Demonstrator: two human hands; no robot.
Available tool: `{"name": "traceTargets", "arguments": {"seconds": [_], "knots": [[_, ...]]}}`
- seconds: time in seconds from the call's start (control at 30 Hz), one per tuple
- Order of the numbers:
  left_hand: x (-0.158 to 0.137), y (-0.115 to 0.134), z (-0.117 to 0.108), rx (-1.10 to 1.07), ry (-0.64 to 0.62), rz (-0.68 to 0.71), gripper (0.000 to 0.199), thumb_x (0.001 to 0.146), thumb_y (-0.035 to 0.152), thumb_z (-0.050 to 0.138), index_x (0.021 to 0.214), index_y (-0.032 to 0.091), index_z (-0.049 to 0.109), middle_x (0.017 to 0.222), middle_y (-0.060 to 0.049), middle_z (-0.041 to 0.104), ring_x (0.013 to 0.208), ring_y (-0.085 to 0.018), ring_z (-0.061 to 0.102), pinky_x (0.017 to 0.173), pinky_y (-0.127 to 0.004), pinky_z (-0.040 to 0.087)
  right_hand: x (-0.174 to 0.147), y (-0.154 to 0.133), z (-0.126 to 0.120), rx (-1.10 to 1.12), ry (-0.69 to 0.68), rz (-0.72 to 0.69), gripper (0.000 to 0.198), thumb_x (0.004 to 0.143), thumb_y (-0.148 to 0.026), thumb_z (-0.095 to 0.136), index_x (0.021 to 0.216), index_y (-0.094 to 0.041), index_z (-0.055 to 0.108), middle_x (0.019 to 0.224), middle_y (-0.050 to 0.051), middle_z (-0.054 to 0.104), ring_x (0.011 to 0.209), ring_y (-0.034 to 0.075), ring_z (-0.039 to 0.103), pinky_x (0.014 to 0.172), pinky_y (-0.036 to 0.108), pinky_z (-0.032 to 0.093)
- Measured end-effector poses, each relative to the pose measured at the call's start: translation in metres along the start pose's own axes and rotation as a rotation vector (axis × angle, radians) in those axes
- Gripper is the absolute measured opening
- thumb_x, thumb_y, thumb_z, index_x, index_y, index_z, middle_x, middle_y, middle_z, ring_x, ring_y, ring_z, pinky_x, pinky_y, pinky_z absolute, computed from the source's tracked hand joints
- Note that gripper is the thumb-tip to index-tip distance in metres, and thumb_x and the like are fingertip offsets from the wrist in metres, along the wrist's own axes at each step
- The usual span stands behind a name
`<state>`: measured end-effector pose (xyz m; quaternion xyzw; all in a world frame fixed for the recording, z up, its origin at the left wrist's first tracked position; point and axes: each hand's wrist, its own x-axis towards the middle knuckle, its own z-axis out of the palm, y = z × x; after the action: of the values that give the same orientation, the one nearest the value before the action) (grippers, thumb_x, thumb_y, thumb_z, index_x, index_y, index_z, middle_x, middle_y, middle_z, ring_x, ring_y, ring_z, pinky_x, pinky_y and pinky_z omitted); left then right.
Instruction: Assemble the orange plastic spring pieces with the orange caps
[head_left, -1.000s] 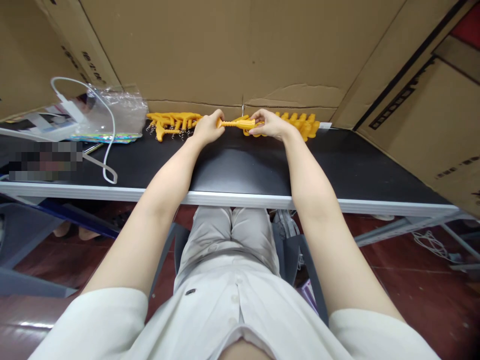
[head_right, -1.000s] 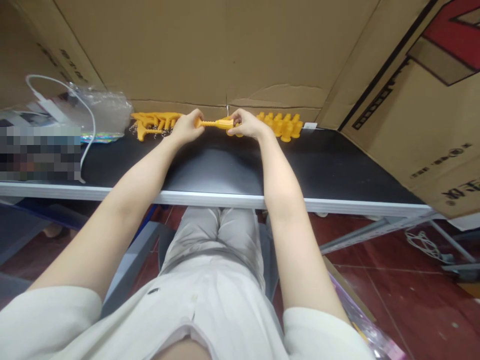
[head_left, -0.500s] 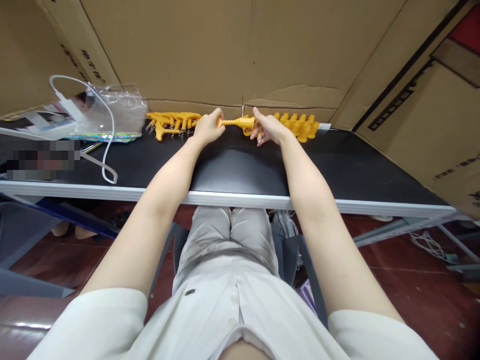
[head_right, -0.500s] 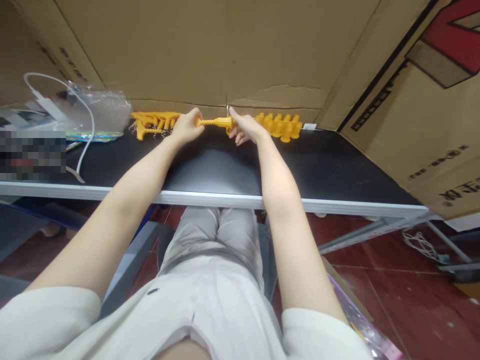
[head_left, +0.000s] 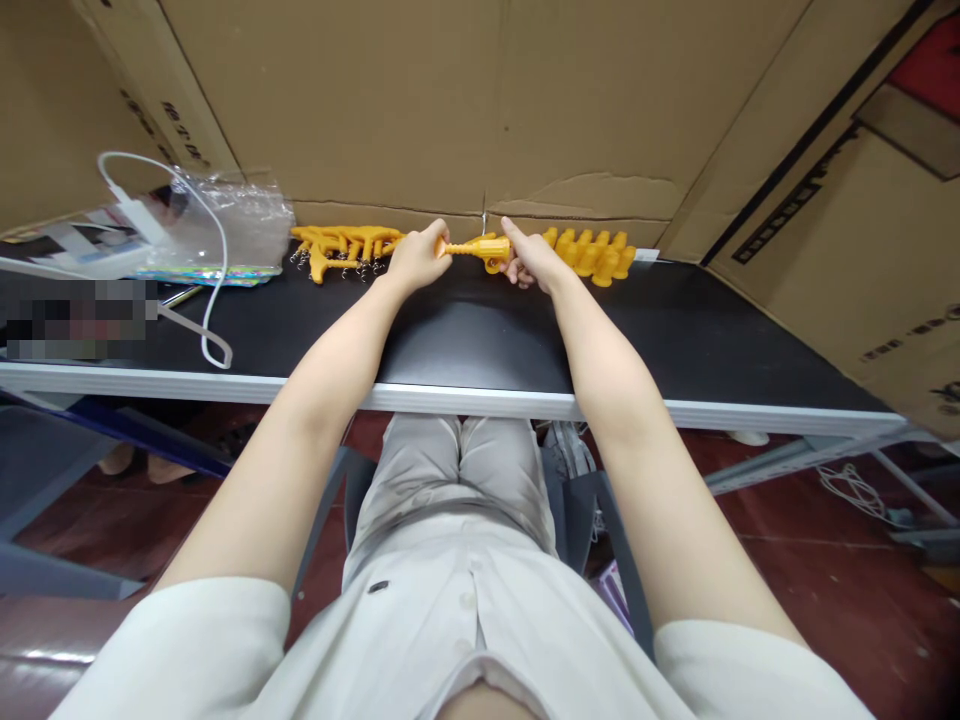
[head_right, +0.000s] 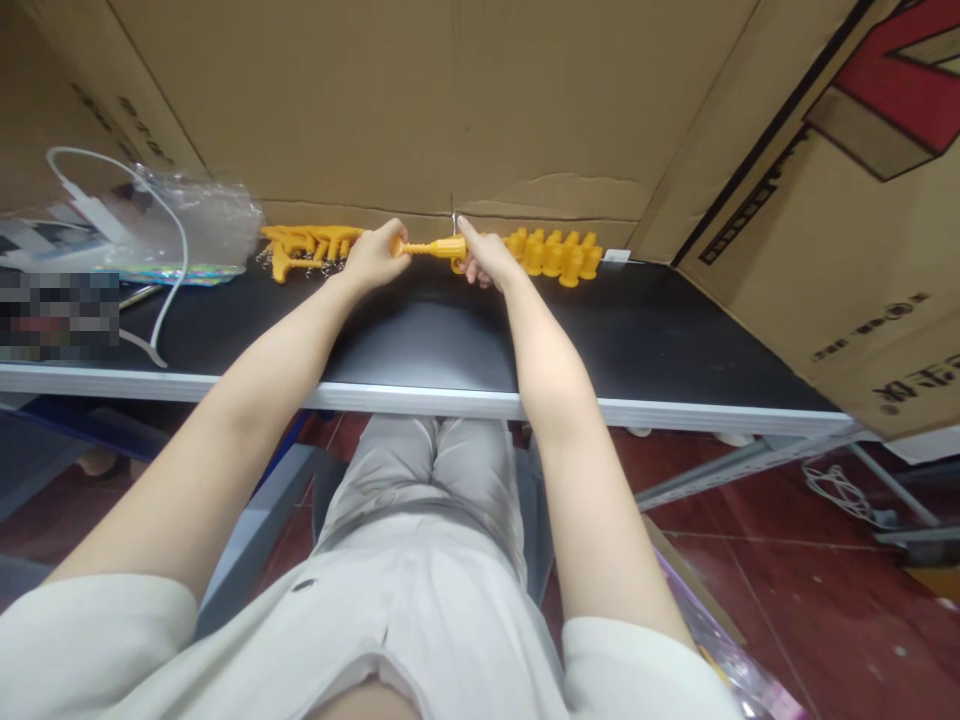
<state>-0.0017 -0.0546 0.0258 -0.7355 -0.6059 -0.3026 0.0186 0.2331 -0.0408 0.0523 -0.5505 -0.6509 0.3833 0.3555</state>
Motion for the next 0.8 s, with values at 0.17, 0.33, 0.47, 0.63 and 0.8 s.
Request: {"name": "traceTargets", "arguments": {"seconds": [0.17, 0.33, 0.47, 0.63, 0.8], "knots": [[0.001, 0.001, 0.000, 0.023, -0.005, -0.023, 0.038, 0.096, 0.020, 0.065, 0.132, 0.024, 0.073, 0.115, -0.012, 0.082, 0.119, -0.039, 0.078, 0.109, -0.048, 0.059, -0.010, -0.008, -0.008, 0.102, -0.063, 0.051, 0.066, 0.109, -0.081, 0.059, 0.107, -0.017, 0.077, 0.071, 0.005, 0.073, 0.051, 0.014, 0.063, 0.057, 0.026, 0.058], [0.005, -0.006, 0.004, -0.011, 0.009, -0.013, 0.037, 0.095, 0.020, 0.067, 0.131, 0.025, 0.074, 0.111, -0.010, 0.082, 0.120, -0.038, 0.078, 0.112, -0.050, 0.058, -0.023, -0.013, -0.017, 0.272, -0.136, -0.043, 0.027, 0.103, -0.030, 0.090, 0.112, -0.020, 0.067, 0.083, -0.001, 0.079, 0.057, 0.009, 0.069, 0.055, 0.018, 0.053], [0.006, -0.008, 0.004, 0.005, 0.003, 0.002, 0.038, 0.095, 0.020, 0.067, 0.132, 0.025, 0.073, 0.112, -0.010, 0.082, 0.121, -0.038, 0.078, 0.113, -0.050, 0.058, -0.016, -0.010, -0.015, 0.210, -0.163, -0.020, 0.044, 0.104, -0.056, 0.085, 0.096, -0.018, 0.065, 0.070, 0.002, 0.075, 0.048, 0.008, 0.062, 0.052, 0.018, 0.050], [0.005, -0.003, 0.003, 0.010, -0.002, 0.010, 0.038, 0.097, 0.024, 0.069, 0.134, 0.026, 0.071, 0.116, -0.011, 0.082, 0.124, -0.040, 0.077, 0.115, -0.052, 0.057, -0.005, -0.006, -0.009, 0.141, -0.061, 0.011, 0.064, 0.104, -0.082, 0.068, 0.099, -0.018, 0.075, 0.053, 0.000, 0.061, 0.044, 0.012, 0.054, 0.048, 0.023, 0.046], [0.004, 0.001, 0.002, 0.010, 0.007, 0.015, 0.037, 0.098, 0.031, 0.069, 0.135, 0.026, 0.070, 0.118, -0.010, 0.082, 0.125, -0.039, 0.076, 0.116, -0.052, 0.056, 0.003, -0.001, -0.005, 0.087, -0.049, 0.055, 0.082, 0.102, -0.095, 0.054, 0.097, -0.017, 0.078, 0.049, 0.000, 0.055, 0.042, 0.012, 0.048, 0.044, 0.024, 0.038]]}}
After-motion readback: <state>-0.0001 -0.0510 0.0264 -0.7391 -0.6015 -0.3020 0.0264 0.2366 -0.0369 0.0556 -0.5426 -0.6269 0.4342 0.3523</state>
